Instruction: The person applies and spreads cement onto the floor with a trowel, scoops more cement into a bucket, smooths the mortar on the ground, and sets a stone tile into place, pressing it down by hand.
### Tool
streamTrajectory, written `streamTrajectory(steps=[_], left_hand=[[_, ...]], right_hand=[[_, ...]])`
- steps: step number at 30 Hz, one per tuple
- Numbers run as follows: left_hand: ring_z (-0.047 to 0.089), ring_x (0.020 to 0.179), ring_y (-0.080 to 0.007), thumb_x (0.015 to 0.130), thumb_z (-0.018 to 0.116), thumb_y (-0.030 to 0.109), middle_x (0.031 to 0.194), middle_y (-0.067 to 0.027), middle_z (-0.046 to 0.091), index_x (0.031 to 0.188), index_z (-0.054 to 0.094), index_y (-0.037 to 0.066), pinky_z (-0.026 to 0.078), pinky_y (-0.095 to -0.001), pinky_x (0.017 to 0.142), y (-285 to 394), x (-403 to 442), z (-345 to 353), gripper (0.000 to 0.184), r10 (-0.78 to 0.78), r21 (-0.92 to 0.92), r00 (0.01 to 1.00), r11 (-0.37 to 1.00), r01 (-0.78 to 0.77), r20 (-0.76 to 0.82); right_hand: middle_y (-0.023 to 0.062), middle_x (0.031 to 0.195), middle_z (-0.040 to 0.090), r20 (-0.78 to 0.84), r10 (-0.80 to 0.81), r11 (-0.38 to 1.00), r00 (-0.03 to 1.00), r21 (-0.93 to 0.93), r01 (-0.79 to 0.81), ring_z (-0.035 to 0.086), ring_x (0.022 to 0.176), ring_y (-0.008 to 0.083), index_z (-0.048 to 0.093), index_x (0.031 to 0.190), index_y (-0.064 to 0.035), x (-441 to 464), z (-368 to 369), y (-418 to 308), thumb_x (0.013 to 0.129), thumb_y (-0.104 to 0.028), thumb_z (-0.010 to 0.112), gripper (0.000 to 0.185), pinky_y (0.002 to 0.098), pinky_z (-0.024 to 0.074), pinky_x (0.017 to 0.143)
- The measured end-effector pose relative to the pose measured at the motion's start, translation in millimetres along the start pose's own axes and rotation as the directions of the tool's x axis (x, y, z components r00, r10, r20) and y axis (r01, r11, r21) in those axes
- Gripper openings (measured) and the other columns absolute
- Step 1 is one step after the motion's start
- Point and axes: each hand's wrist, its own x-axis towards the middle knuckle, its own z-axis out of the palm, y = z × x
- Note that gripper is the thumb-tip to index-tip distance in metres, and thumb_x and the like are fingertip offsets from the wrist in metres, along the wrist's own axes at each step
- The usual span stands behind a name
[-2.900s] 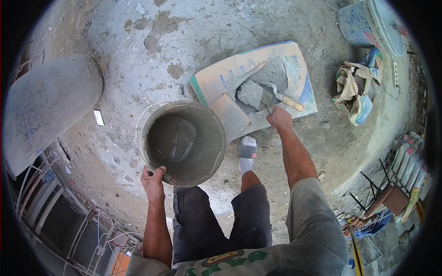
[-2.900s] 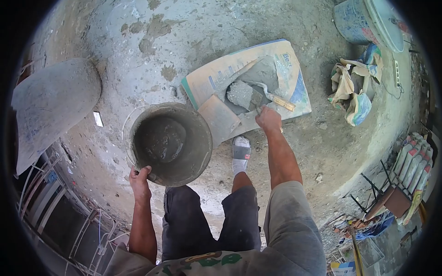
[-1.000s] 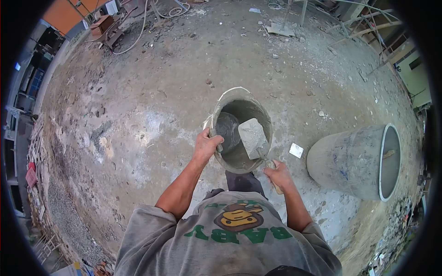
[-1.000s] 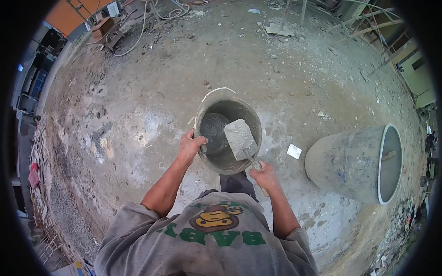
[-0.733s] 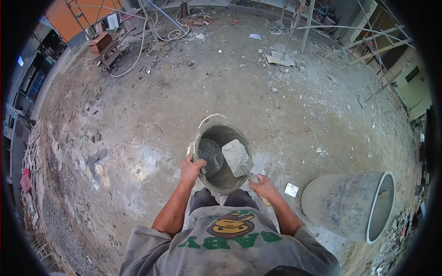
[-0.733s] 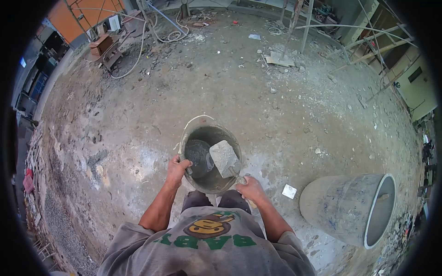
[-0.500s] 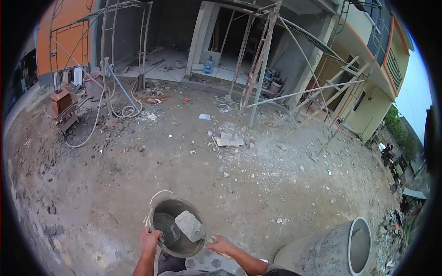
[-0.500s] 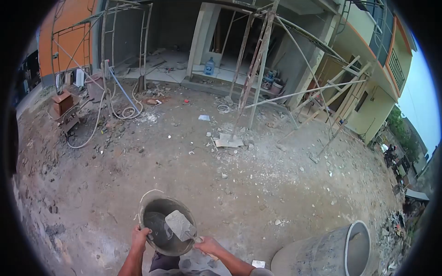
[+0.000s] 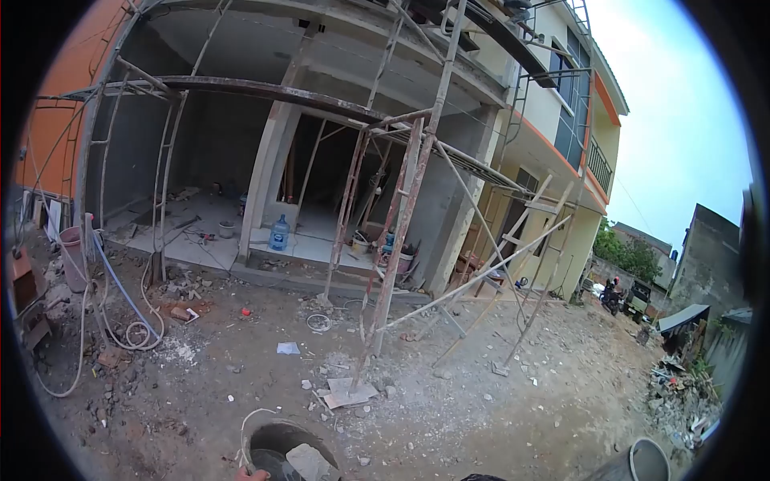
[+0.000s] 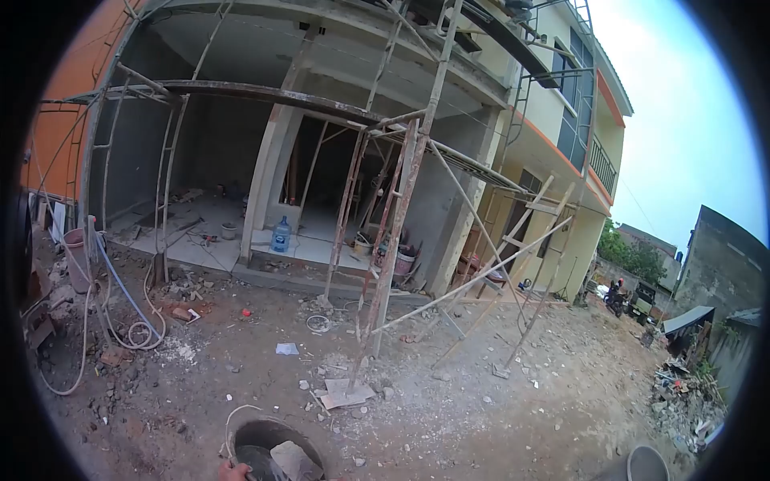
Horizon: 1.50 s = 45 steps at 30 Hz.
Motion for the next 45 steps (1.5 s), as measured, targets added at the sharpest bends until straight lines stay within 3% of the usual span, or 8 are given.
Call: streamTrajectory(steps=[1, 2, 4, 12, 25, 35, 41, 45], left_hand=[[0.057, 0.043, -0.0235, 0.084, 0.066, 0.028, 0.062, -0.0112, 0.063, 0.091, 0.065, 0.002, 0.048, -0.0386, 0.036, 1.6, 31.0, 1.4, 0.027, -0.003, -0.047, 0.999, 0.999, 0.002, -0.038], [0.062, 0.067, -0.0195, 0.061, 0.065, 0.003, 0.077, -0.0086, 0.065, 0.091, 0.062, -0.005, 0.050, -0.0325, 0.063, 35.0, 46.0, 11.1, 0.032, 0.084, 0.006, 0.966, 0.996, -0.085, -0.243], [0.056, 0.062, -0.0142, 0.064, 0.064, 0.006, 0.073, -0.0042, 0.061, 0.080, 0.060, 0.001, 0.044, -0.0309, 0.056, 90.7, 67.9, 33.7, 0.017, 0.040, -0.027, 0.962, 0.998, -0.050, -0.271], [0.058, 0.069, -0.0123, 0.071, 0.064, 0.006, 0.079, -0.0035, 0.064, 0.089, 0.063, 0.002, 0.047, -0.0276, 0.064, 169.6, 263.9, 55.5, 0.018, -0.067, -0.090, 0.901, 0.995, 0.030, -0.428], [0.058, 0.063, -0.0128, 0.073, 0.065, 0.008, 0.076, -0.0032, 0.064, 0.088, 0.063, 0.002, 0.047, -0.0276, 0.059, 284.5, 695.9, 15.1, 0.016, -0.162, -0.210, 0.920, 0.973, 0.090, -0.356], [0.056, 0.063, -0.0111, 0.072, 0.066, 0.006, 0.074, -0.0015, 0.062, 0.088, 0.064, 0.002, 0.046, -0.0272, 0.058, 422.5, 1011.5, -11.6, 0.016, -0.037, 0.087, 0.945, 0.994, 0.069, -0.325], [0.057, 0.063, -0.0114, 0.072, 0.065, 0.005, 0.076, -0.0023, 0.064, 0.088, 0.063, 0.002, 0.046, -0.0267, 0.058, 494.7, 1192.6, -10.3, 0.017, -0.085, 0.008, 0.911, 0.995, 0.097, -0.403], [0.057, 0.062, -0.0098, 0.072, 0.066, 0.006, 0.075, -0.0018, 0.063, 0.088, 0.064, 0.001, 0.046, -0.0270, 0.056, 562.3, 1296.8, -20.0, 0.017, -0.106, -0.122, 0.902, 0.991, 0.060, -0.419]], right_hand=[[0.0013, 0.070, 0.060, 0.015, -0.014, 1.000, 1.000, 0.009, 0.014, 0.054, 0.056, 0.0118, 0.061, 0.088, -0.0078, 33.1, -7.0, 3.2, 0.079, -0.026, 0.067, 0.021, 0.0289, 0.0434, 0.052], [0.0003, 0.066, 0.060, 0.053, -0.021, 0.999, 0.998, 0.049, 0.019, 0.054, 0.051, 0.0106, 0.062, 0.085, -0.0078, 47.1, -17.3, -17.5, 0.081, -0.025, 0.066, 0.019, 0.0282, 0.0433, 0.048], [0.0015, 0.060, 0.056, 0.158, 0.017, 0.973, 0.987, 0.223, -0.052, 0.051, 0.047, 0.0106, 0.058, 0.082, -0.0074, 50.0, -47.3, -118.4, 0.081, -0.021, 0.065, 0.015, 0.0284, 0.0399, 0.043], [0.0036, 0.064, 0.058, 0.272, 0.008, 1.000, 0.962, 0.023, -0.014, 0.052, 0.048, 0.0118, 0.062, 0.095, -0.0012, 289.1, -125.7, -228.8, 0.078, -0.016, 0.065, 0.023, 0.0284, 0.0423, 0.045], [0.0049, 0.064, 0.058, 0.211, 0.033, 0.999, 0.977, 0.020, -0.038, 0.054, 0.050, 0.0130, 0.063, 0.103, 0.0010, 660.9, -178.8, -441.3, 0.078, -0.019, 0.066, 0.032, 0.0304, 0.0438, 0.049], [0.0054, 0.066, 0.059, 0.229, 0.083, 0.988, 0.970, 0.105, -0.109, 0.055, 0.050, 0.0122, 0.061, 0.105, 0.0030, 946.6, -233.1, -606.5, 0.079, -0.019, 0.068, 0.035, 0.0275, 0.0448, 0.048], [0.0102, 0.070, 0.064, 0.283, 0.116, 0.993, 0.952, -0.062, -0.102, 0.062, 0.055, 0.0169, 0.060, 0.111, 0.0028, 1127.3, -276.8, -733.3, 0.076, -0.025, 0.068, 0.046, 0.0326, 0.0500, 0.055], [0.0084, 0.069, 0.063, 0.320, -0.094, 0.949, 0.943, -0.259, 0.182, 0.060, 0.059, 0.0165, 0.058, 0.108, 0.0079, 1242.3, -322.1, -854.9, 0.075, -0.023, 0.066, 0.046, 0.0320, 0.0471, 0.056]])
